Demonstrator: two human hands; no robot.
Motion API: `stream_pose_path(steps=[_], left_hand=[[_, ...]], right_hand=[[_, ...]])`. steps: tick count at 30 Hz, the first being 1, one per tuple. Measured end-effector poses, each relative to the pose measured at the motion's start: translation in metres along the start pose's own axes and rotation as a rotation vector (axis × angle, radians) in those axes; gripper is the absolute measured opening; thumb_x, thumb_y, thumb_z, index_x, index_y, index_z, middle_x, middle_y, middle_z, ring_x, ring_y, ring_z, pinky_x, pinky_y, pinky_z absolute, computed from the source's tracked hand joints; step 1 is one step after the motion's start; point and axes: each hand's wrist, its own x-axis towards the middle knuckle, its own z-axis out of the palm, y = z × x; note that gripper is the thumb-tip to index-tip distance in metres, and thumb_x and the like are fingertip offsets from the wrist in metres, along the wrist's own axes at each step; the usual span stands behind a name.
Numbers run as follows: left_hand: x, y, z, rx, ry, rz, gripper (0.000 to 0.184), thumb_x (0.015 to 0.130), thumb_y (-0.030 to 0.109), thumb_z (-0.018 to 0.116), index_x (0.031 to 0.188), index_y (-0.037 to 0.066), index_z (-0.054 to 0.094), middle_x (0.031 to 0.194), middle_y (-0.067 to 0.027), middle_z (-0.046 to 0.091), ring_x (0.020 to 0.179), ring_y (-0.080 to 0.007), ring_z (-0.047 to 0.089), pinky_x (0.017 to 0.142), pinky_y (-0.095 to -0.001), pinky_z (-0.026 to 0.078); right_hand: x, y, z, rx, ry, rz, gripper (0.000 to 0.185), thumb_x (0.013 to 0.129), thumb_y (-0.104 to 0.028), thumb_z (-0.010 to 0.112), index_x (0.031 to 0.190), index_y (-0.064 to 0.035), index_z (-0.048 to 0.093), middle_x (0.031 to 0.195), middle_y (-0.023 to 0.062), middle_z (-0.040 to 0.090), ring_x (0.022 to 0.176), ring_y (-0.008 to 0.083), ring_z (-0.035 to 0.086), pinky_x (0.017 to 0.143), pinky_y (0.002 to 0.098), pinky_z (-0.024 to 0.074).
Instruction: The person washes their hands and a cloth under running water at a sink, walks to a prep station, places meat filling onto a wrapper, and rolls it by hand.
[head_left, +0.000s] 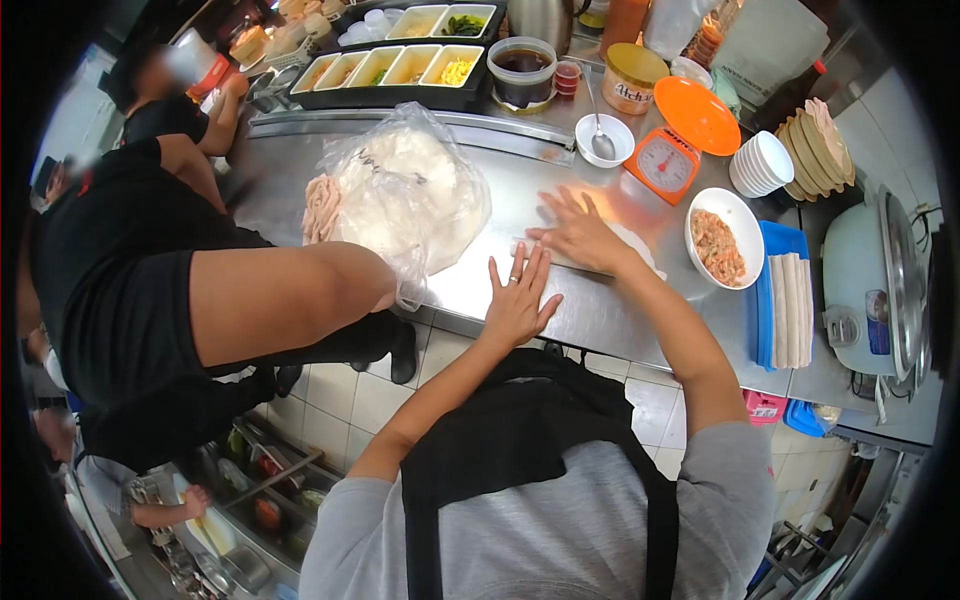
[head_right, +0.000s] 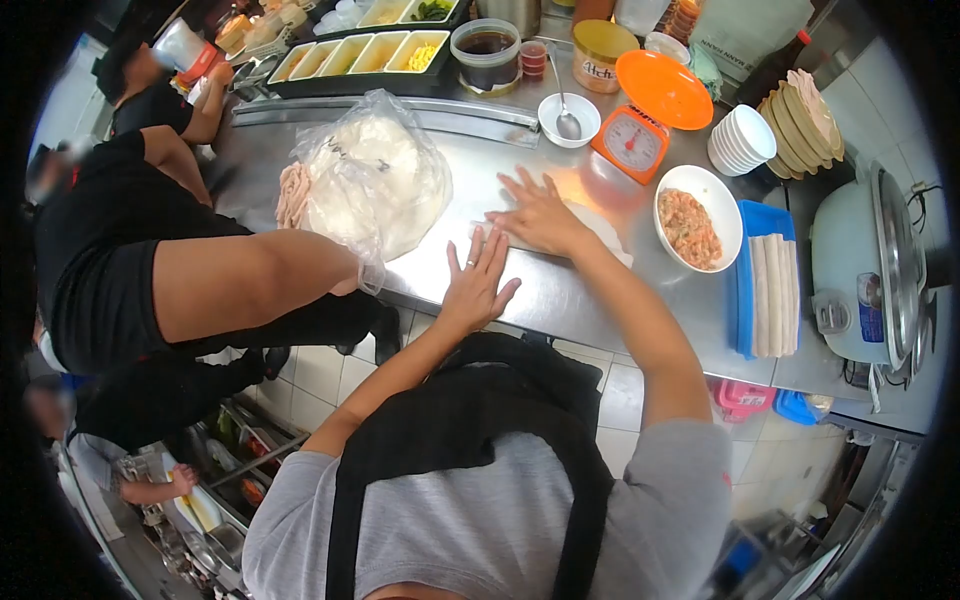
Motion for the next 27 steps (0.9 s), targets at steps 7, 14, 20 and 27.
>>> stream_pose_path(steps=[7,14,20,27], left_hand=[[0.001,0.000,0.000,0.007,-0.020,-0.022,0.070,0.091,0.046,0.043,0.143,0.004,0.024,0.152,-0.0113,0.018,0.141,-0.0326,0.011,0.103,-0.0677,0.007],[0.000,0.001,-0.003,-0.017,-0.019,-0.028,0.068,0.091,0.046,0.042,0.144,0.006,0.024,0.153,-0.0113,0.015,0.141,-0.0338,0.011,0.103,-0.0678,0.007],[0.000,0.001,-0.001,-0.020,-0.029,-0.033,0.068,0.092,0.046,0.041,0.144,0.006,0.025,0.152,-0.0130,0.015,0.141,-0.0341,0.010,0.103,-0.0682,0.007],[0.000,0.000,0.001,-0.004,-0.030,-0.028,0.068,0.092,0.046,0.041,0.143,0.005,0.026,0.152,-0.0138,0.017,0.141,-0.0343,0.009,0.102,-0.0694,0.008]], right_hand=[[0.004,0.035,-0.049,-0.129,-0.121,-0.026,0.046,0.089,-0.050,0.049,0.112,-0.0153,0.066,0.137,0.0115,0.044,0.131,0.0290,0.032,0.108,0.0538,0.0195],[0.040,0.076,-0.037,-0.351,0.506,0.339,0.043,0.088,-0.045,0.053,0.097,-0.0068,0.070,0.119,0.0175,0.052,0.113,0.0328,0.044,0.094,0.0494,0.0331],[0.021,0.060,-0.055,-0.183,0.584,0.418,0.039,0.090,-0.040,0.051,0.101,-0.0070,0.068,0.121,0.0189,0.051,0.114,0.0346,0.043,0.093,0.0502,0.0333],[-0.037,-0.022,0.040,-0.348,0.365,0.600,0.049,0.092,-0.049,0.041,0.119,-0.0123,0.060,0.142,0.0212,0.033,0.133,0.0397,0.023,0.105,0.0608,0.0145]])
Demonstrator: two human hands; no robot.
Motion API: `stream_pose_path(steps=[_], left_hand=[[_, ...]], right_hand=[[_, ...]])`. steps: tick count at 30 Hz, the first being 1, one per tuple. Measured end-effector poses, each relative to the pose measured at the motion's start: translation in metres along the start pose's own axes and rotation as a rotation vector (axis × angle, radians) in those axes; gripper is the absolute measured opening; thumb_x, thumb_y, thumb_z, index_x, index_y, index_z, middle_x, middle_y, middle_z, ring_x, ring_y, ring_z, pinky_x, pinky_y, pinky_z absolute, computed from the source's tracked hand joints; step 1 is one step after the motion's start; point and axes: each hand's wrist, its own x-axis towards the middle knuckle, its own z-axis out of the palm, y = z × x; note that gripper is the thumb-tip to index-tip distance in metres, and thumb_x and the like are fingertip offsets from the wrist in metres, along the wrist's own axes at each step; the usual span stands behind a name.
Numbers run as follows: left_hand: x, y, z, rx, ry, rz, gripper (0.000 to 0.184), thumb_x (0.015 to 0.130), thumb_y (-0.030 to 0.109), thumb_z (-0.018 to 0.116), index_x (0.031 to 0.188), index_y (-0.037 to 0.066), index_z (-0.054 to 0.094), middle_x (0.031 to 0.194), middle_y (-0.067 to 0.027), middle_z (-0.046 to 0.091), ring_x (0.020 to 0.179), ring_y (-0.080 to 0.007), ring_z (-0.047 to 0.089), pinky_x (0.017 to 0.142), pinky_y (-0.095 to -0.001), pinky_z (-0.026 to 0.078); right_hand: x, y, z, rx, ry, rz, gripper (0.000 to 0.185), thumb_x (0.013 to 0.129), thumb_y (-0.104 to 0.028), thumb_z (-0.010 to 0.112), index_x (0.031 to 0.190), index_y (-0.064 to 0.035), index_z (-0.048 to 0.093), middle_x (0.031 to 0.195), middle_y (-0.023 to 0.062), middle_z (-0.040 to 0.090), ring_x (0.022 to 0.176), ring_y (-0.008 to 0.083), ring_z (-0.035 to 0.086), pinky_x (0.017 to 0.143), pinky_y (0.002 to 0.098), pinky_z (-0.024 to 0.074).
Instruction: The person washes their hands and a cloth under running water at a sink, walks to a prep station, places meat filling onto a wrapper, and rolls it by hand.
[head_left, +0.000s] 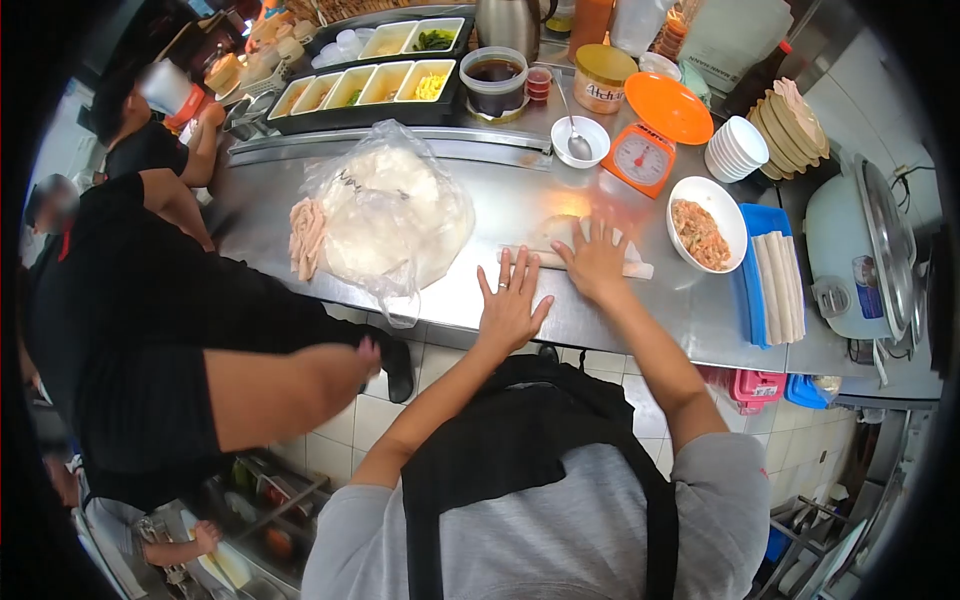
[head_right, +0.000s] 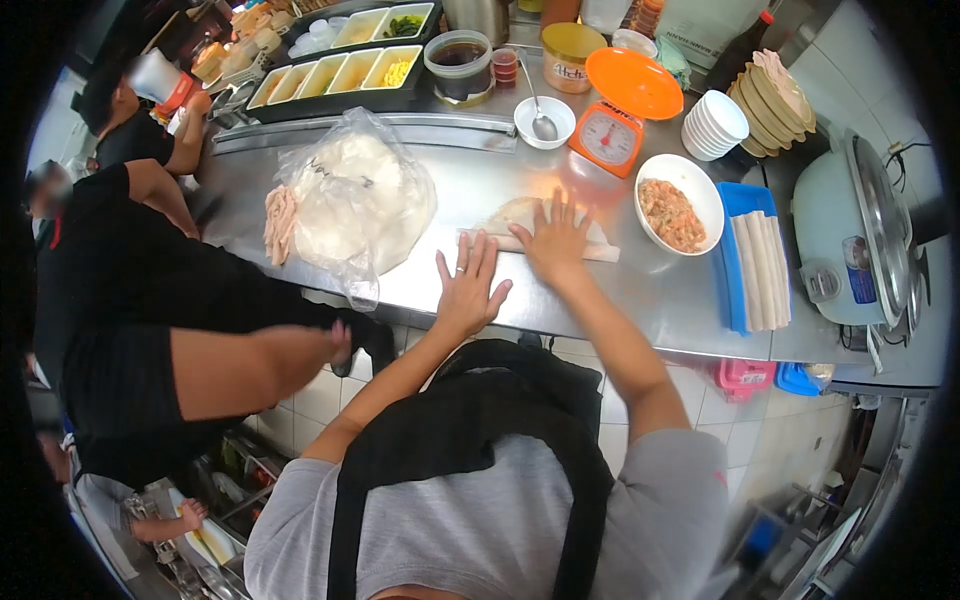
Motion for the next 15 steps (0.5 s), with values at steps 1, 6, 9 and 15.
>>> stream_pose_path(steps=[1,6,9,15], left_hand=[[0.000,0.000,0.000,-0.002,-0.001,0.005,0.068,0.092,0.046,0.041,0.143,0.005,0.026,0.152,-0.0138,0.017,0.141,-0.0343,0.009,0.102,-0.0694,0.008],[0.000,-0.001,0.000,-0.031,0.002,0.013,0.068,0.091,0.045,0.043,0.142,0.003,0.026,0.150,-0.0181,0.019,0.139,-0.0395,0.012,0.100,-0.0703,0.008],[0.000,-0.001,0.001,-0.016,0.005,0.004,0.068,0.092,0.045,0.042,0.143,0.003,0.027,0.152,-0.0149,0.017,0.141,-0.0347,0.007,0.101,-0.0698,0.008],[0.000,0.000,-0.002,-0.023,0.008,0.013,0.068,0.092,0.044,0.042,0.144,0.004,0.024,0.152,-0.0149,0.014,0.141,-0.0352,0.006,0.102,-0.0691,0.009]], right_hand=[[-0.005,-0.007,0.004,-0.170,0.063,0.113,0.053,0.093,-0.051,0.036,0.125,-0.0139,0.056,0.145,0.0218,0.029,0.137,0.0405,0.016,0.106,0.0627,0.0090],[0.008,-0.019,-0.026,0.086,-0.261,0.084,0.062,0.091,-0.059,0.032,0.129,-0.0141,0.054,0.147,0.0207,0.025,0.139,0.0365,0.012,0.106,0.0632,0.0046],[0.047,-0.008,-0.055,0.075,-0.251,0.197,0.058,0.089,-0.057,0.040,0.119,-0.0117,0.062,0.137,0.0198,0.039,0.131,0.0343,0.027,0.102,0.0610,0.0166],[0.137,0.012,-0.009,-0.001,0.198,0.093,0.047,0.085,-0.049,0.054,0.090,-0.0056,0.071,0.119,0.0159,0.050,0.111,0.0325,0.043,0.092,0.0534,0.0320]])
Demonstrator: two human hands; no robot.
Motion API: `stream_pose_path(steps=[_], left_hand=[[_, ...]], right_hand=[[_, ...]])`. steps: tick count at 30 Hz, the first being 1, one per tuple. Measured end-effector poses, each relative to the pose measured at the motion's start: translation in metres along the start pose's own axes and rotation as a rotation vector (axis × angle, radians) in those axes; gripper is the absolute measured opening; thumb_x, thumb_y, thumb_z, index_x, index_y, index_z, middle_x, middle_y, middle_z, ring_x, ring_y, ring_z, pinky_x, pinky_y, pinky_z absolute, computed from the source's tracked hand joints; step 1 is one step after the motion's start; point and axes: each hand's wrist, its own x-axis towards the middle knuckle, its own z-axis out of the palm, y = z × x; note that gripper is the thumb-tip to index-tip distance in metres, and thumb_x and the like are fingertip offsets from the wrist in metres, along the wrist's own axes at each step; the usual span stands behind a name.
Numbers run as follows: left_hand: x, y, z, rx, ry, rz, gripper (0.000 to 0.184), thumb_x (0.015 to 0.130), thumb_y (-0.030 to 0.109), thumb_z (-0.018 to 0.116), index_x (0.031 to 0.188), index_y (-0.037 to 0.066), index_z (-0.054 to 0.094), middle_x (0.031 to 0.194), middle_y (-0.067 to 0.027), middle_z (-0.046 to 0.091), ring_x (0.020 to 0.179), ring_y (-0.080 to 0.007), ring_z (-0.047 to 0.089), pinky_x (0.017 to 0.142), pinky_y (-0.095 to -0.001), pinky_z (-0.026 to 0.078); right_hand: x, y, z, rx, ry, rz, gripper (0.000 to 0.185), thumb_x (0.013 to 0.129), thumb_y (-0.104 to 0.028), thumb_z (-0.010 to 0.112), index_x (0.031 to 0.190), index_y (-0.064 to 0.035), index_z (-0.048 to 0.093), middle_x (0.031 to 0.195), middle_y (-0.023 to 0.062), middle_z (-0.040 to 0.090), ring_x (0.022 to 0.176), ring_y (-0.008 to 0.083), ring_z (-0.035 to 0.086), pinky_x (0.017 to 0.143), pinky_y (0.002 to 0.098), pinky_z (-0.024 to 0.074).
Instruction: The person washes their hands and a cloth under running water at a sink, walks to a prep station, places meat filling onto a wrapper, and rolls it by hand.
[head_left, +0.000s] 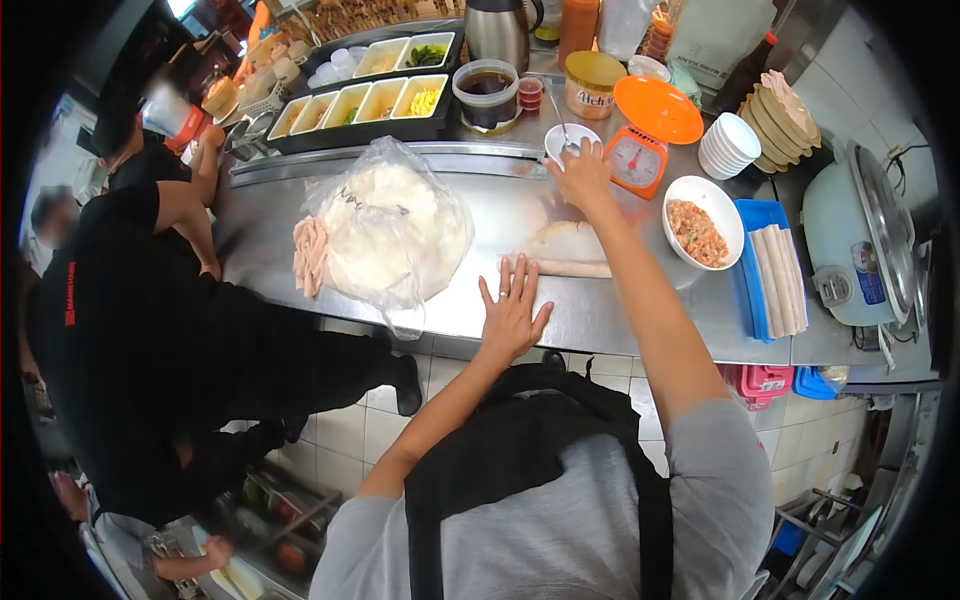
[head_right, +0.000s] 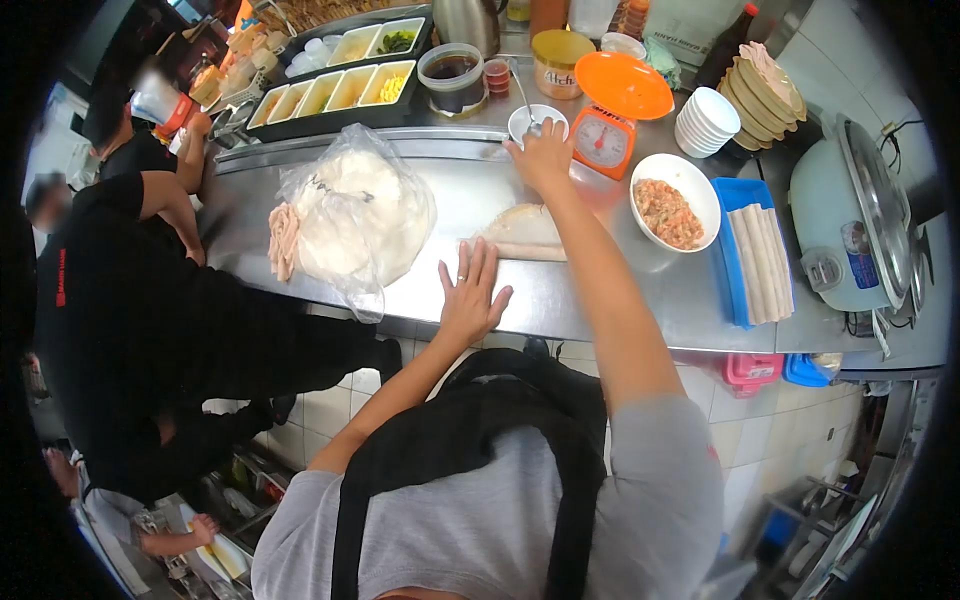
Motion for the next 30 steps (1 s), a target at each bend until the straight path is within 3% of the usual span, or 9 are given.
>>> stream_pose_path(steps=[4,9,12,14,17,21,23,26,30], left_hand=[[0.001,0.000,-0.001,-0.003,-0.015,-0.007,0.068,0.092,0.044,0.042,0.144,0.005,0.023,0.153,-0.0149,0.014,0.141,-0.0356,0.006,0.102,-0.0688,0.010],[0.000,-0.001,-0.001,0.000,0.003,0.015,0.067,0.092,0.044,0.043,0.143,0.003,0.026,0.151,-0.0185,0.015,0.139,-0.0413,0.008,0.101,-0.0693,0.008],[0.002,0.000,-0.001,-0.023,-0.018,-0.010,0.068,0.091,0.044,0.043,0.143,0.003,0.025,0.151,-0.0186,0.015,0.139,-0.0415,0.008,0.101,-0.0692,0.009],[0.003,0.000,-0.002,-0.012,-0.032,-0.009,0.068,0.092,0.044,0.043,0.144,0.004,0.024,0.152,-0.0166,0.014,0.140,-0.0391,0.007,0.102,-0.0690,0.008],[0.002,0.001,-0.001,0.007,-0.051,-0.007,0.068,0.092,0.045,0.042,0.145,0.005,0.023,0.153,-0.0146,0.013,0.141,-0.0370,0.005,0.102,-0.0691,0.007],[0.002,0.000,-0.002,0.002,-0.049,-0.012,0.069,0.092,0.044,0.043,0.144,0.005,0.023,0.153,-0.0146,0.013,0.141,-0.0376,0.005,0.101,-0.0700,0.006],[0.001,0.001,-0.001,-0.009,-0.049,-0.010,0.069,0.092,0.045,0.043,0.144,0.005,0.024,0.153,-0.0148,0.013,0.141,-0.0375,0.005,0.102,-0.0700,0.006],[0.002,-0.001,-0.002,-0.016,-0.029,-0.010,0.069,0.092,0.045,0.043,0.144,0.005,0.024,0.153,-0.0153,0.013,0.141,-0.0375,0.005,0.102,-0.0698,0.005],[0.003,-0.003,0.000,-0.007,-0.052,-0.021,0.069,0.092,0.046,0.042,0.145,0.006,0.023,0.153,-0.0152,0.013,0.141,-0.0375,0.004,0.102,-0.0693,0.004]], right_hand=[[0.011,0.006,-0.002,-0.101,-0.192,-0.026,0.044,0.086,-0.047,0.053,0.093,-0.0065,0.070,0.119,0.0164,0.051,0.110,0.0327,0.044,0.092,0.0514,0.0326],[-0.046,0.019,-0.058,0.245,0.015,-0.018,0.040,0.089,-0.041,0.051,0.106,-0.0088,0.068,0.125,0.0202,0.048,0.111,0.0352,0.043,0.092,0.0522,0.0327],[-0.107,0.019,-0.054,0.316,-0.200,0.126,0.050,0.092,-0.048,0.043,0.121,-0.0111,0.060,0.139,0.0231,0.037,0.127,0.0389,0.032,0.101,0.0587,0.0220],[-0.137,-0.004,-0.047,-0.093,-0.489,0.308,0.060,0.093,-0.056,0.031,0.136,-0.0168,0.045,0.149,0.0236,0.020,0.139,0.0385,0.010,0.106,0.0628,0.0036],[-0.134,-0.010,-0.051,-0.057,-0.572,0.258,0.066,0.092,-0.061,0.020,0.143,-0.0212,0.033,0.153,0.0180,0.006,0.141,0.0357,-0.004,0.107,0.0617,-0.0069],[-0.137,-0.005,-0.041,-0.246,-0.485,0.457,0.069,0.092,-0.062,0.023,0.142,-0.0163,0.034,0.152,0.0214,0.008,0.141,0.0394,-0.001,0.106,0.0625,-0.0055],[-0.134,-0.007,-0.048,0.100,-0.547,0.314,0.075,0.091,-0.063,0.024,0.142,-0.0086,0.032,0.150,0.0251,0.011,0.141,0.0379,0.002,0.106,0.0626,-0.0068],[-0.107,-0.013,-0.080,-0.316,-0.813,0.518,0.077,0.090,-0.065,0.024,0.144,-0.0096,0.030,0.152,0.0226,0.008,0.140,0.0406,0.001,0.106,0.0633,-0.0051],[-0.063,-0.010,-0.094,-0.100,-0.910,0.405,0.073,0.087,-0.063,0.040,0.144,-0.0188,0.030,0.152,0.0150,0.016,0.140,0.0379,0.006,0.105,0.0649,-0.0032]])
